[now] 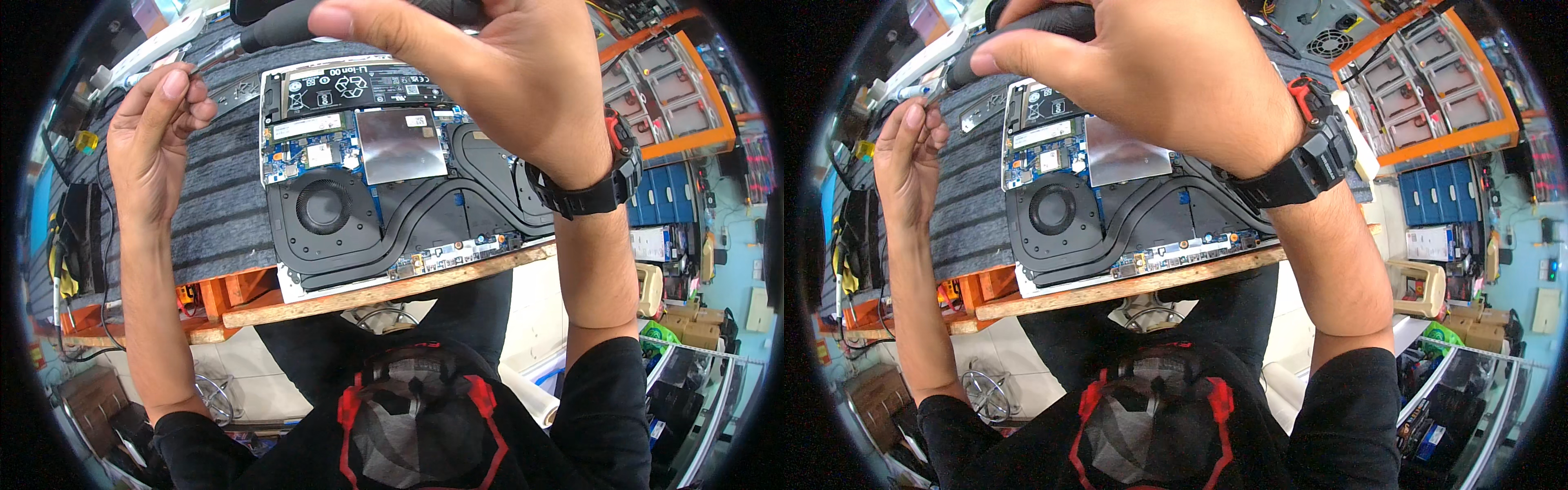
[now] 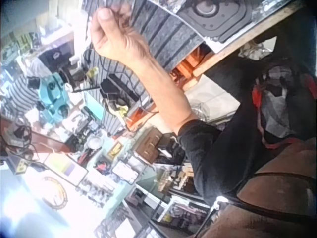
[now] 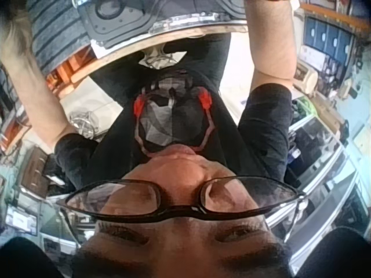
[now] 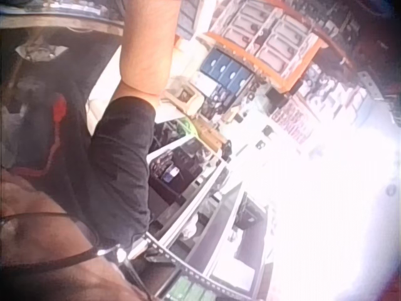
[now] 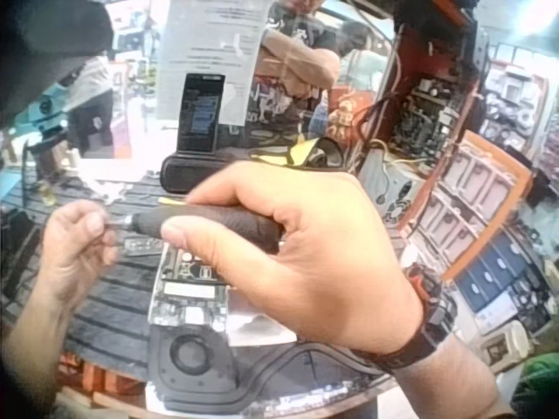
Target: The person uses a screwdriver to remove screws from a metal bracket on the back of a disassembled laptop. They then remove the bracket and place it on the workbench. The person continues to remove additional screws from the laptop chassis using the screwdriver.
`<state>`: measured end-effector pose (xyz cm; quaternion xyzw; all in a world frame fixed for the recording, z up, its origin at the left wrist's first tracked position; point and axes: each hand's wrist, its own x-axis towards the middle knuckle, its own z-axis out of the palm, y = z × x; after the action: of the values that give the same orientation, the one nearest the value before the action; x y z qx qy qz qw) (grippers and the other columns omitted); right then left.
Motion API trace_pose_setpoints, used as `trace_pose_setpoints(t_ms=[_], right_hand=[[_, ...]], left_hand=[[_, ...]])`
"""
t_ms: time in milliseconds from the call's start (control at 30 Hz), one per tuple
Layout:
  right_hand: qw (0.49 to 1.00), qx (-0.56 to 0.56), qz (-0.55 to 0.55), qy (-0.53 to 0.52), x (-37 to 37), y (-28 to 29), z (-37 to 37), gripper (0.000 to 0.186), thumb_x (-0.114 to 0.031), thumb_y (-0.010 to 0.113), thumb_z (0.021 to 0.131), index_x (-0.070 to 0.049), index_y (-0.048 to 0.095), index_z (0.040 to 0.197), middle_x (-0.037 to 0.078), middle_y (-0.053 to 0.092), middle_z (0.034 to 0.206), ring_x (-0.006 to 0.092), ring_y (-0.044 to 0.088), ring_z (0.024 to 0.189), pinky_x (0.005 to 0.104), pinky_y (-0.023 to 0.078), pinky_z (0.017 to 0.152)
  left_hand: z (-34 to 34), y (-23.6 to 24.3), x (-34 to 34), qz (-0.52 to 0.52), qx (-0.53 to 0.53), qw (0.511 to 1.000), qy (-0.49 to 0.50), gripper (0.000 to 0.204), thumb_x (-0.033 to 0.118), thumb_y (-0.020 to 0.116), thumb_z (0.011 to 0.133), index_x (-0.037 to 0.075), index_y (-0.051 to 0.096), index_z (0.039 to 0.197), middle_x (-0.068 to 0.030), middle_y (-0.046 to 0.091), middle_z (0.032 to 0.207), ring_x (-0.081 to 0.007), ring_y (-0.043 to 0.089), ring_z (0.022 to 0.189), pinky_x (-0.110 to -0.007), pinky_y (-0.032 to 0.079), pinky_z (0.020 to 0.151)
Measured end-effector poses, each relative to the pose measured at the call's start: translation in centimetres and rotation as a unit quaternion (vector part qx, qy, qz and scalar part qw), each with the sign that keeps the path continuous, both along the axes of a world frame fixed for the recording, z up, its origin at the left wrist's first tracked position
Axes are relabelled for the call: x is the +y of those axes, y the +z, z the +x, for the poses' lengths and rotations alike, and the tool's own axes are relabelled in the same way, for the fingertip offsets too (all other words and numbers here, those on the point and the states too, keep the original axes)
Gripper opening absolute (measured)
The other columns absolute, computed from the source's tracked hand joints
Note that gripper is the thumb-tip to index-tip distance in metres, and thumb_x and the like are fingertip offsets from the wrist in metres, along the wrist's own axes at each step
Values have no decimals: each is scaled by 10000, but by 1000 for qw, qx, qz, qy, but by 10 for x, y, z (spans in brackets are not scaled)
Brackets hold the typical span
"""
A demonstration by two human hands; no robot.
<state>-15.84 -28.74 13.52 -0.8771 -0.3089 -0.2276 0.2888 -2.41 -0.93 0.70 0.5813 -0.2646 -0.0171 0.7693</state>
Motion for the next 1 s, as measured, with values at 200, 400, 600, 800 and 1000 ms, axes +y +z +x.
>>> trace_pose_setpoints(t_ms=[200,400,600,800,1000], right_hand=[[973,-188,81,108,-15,-36,42,235,-91,788,878,-27,700,1086,67,725,898,146,685,760,269,549,685],[977,60,197,60,-16,-34,15,221,-141,768,927,-5,699,1088,71,733,878,102,669,708,252,538,626],[995,65,74,-21,-80,-17,-11,274,-198,788,928,-18,720,1123,61,744,971,102,686,805,240,544,703],[946,183,-215,-159,-158,19,-65,288,-174,791,907,-59,731,1164,46,731,1050,143,693,928,278,546,821],[929,235,-257,-125,-165,19,-67,268,-144,791,893,-37,726,1130,68,737,1003,163,702,900,296,548,801]], left_hand=[[-5,1,-1,11,32,997,-68,260,228,703,1000,18,728,1151,-59,732,925,-128,718,788,-228,586,726],[0,-2,0,51,16,995,-82,391,296,684,1009,-7,673,1255,-132,726,1084,-171,731,941,-265,595,818],[15,-7,9,57,-29,997,-33,730,522,355,1097,-90,444,1485,-235,527,1480,-303,546,1363,-377,433,1161],[25,-6,19,77,-55,995,31,678,472,334,1116,-86,457,1480,-231,535,1480,-306,528,1384,-399,391,1201],[29,-10,20,91,-52,993,57,658,460,329,1120,-76,471,1474,-224,547,1473,-294,540,1374,-402,393,1200]])
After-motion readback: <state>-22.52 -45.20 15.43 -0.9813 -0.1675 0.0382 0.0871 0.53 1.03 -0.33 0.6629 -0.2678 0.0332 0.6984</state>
